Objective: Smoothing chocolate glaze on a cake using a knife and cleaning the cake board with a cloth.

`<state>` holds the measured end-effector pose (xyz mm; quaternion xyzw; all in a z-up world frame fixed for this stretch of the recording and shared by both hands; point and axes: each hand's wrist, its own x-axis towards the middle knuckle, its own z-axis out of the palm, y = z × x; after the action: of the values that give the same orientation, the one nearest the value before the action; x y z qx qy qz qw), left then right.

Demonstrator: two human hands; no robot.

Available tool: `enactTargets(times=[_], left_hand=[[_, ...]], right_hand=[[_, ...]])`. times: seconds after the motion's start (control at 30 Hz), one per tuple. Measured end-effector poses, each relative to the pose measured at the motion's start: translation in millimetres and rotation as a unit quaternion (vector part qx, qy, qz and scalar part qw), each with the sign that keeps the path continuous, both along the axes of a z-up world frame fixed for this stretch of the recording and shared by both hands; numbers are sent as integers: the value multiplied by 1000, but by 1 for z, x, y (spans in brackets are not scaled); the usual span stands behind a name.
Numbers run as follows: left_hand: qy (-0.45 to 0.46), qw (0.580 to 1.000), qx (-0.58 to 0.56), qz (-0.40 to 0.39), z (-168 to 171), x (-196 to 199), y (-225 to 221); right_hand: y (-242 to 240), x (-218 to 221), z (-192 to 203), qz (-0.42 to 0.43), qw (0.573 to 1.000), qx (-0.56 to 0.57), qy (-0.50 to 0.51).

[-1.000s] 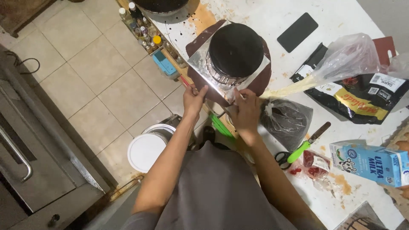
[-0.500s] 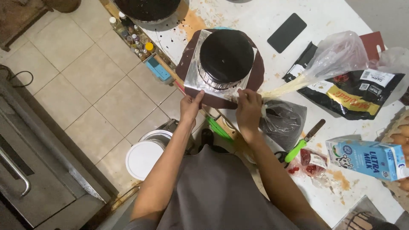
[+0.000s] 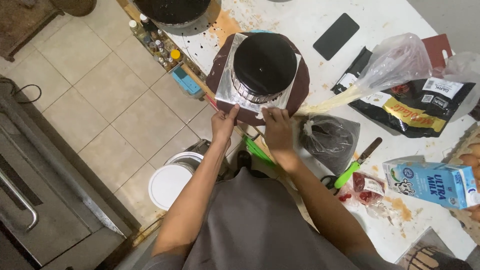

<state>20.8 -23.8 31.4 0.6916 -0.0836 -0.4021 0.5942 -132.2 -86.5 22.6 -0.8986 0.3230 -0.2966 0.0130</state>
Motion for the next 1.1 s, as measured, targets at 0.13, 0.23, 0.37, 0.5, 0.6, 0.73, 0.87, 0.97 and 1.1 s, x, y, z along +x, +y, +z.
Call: enactTargets(times=[0.13, 0.23, 0.37, 0.5, 0.6, 0.73, 0.87, 0.97, 1.1], left_hand=[[-9, 1000, -3, -5, -4, 1, -1], [-3, 1000, -6, -9, 23, -5, -2], [-1, 1000, -9, 0, 34, -10, -1], [-15, 1000, 2, 3, 3, -7, -1], [5, 1000, -9, -1, -3, -8, 0], [10, 1000, -17, 3, -13, -6, -1], [8, 1000, -8, -4, -17, -8, 3], [7, 1000, -10, -12, -6, -8, 2], [5, 1000, -6, -10, -12, -7, 0]], right_hand=[[1, -8, 24, 60, 973, 200, -94], [2, -26, 44, 34, 959, 263, -104], [-9, -35, 36, -20, 990, 114, -79], [-4, -32, 6, -31, 997, 71, -20], [8, -21, 8, -20, 997, 74, -11], [5, -13, 21, 23, 979, 190, -76], [-23, -25, 25, -13, 984, 132, -116], [-24, -22, 20, -15, 995, 77, -65], [-24, -17, 20, -17, 998, 47, -39]])
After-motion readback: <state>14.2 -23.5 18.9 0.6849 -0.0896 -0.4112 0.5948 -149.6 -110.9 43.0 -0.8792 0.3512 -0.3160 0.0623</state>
